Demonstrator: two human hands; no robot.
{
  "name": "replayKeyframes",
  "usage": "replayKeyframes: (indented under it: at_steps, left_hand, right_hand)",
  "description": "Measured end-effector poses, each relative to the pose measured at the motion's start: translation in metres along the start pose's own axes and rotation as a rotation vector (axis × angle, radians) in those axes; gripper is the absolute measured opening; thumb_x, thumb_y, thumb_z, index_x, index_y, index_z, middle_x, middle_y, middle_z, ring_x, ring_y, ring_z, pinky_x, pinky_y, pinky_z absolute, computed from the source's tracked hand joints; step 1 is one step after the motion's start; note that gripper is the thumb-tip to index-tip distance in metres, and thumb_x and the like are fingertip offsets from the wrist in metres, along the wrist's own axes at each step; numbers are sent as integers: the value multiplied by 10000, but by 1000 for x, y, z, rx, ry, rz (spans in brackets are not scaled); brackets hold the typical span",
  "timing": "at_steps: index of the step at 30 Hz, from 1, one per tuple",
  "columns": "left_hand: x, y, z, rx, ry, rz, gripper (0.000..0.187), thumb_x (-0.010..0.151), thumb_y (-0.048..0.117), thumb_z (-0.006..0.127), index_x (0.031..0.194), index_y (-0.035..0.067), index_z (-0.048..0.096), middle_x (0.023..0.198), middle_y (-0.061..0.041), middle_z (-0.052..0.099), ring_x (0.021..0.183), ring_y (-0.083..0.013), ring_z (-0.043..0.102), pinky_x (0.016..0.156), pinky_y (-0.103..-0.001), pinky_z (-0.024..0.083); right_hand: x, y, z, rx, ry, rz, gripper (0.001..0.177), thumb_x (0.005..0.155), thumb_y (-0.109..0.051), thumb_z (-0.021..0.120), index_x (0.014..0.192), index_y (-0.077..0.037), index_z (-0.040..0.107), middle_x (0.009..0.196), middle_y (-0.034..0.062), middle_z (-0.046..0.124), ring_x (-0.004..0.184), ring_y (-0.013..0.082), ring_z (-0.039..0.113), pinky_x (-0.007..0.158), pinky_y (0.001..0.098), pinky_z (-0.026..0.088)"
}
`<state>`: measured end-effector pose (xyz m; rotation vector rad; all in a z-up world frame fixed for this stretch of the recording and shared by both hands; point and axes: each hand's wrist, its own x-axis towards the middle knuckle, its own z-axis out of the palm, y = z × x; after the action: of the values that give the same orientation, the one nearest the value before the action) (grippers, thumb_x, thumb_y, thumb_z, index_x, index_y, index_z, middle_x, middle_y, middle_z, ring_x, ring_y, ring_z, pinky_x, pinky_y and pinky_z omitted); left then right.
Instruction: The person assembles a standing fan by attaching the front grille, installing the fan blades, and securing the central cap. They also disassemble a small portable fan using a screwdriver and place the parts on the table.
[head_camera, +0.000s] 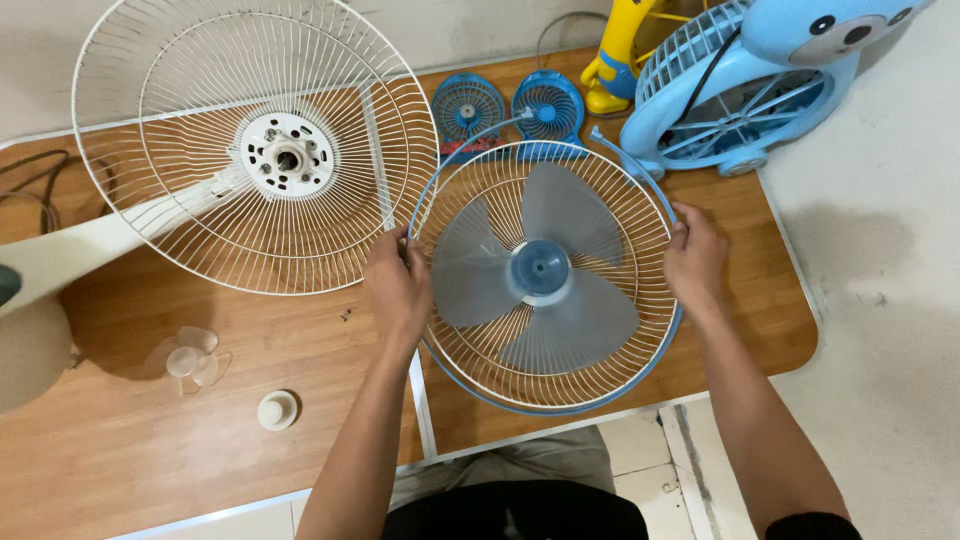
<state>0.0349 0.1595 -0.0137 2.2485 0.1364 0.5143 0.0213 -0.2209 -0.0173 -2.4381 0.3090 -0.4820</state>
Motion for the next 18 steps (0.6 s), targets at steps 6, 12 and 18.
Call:
replayKeyframes:
  at_steps: [6, 12, 18]
  left_hand:
    - [24, 7, 8, -7, -24, 14, 224, 944, 112, 650, 1103, -32, 715, 940, -206, 720, 798, -362, 704, 732, -470, 538]
    - [27, 12, 4, 86, -78, 58, 194, 936, 127, 683, 1071, 8, 757, 891, -205, 715, 732, -381, 693, 662, -483, 527]
    - [20, 10, -2, 101, -111, 42, 171, 958, 123, 665, 1060, 19, 755, 880, -194, 717, 699, -360, 695, 634, -465, 534]
  right_hand:
    - [12, 5, 13, -25, 51, -87, 274, 994, -13, 552, 1231, 13, 686, 1149, 255, 707, 1046, 433, 671, 909, 483, 509]
    - [19, 3, 11, -44, 25, -31, 296, 986, -9, 537, 1240, 9, 688, 1110, 261, 711, 1014, 439, 677, 906, 493, 512]
    - [12, -5, -2, -132, -10, -35, 306, 998, -16, 535, 1260, -10, 694, 1114, 261, 709, 984, 447, 674, 856, 500, 515]
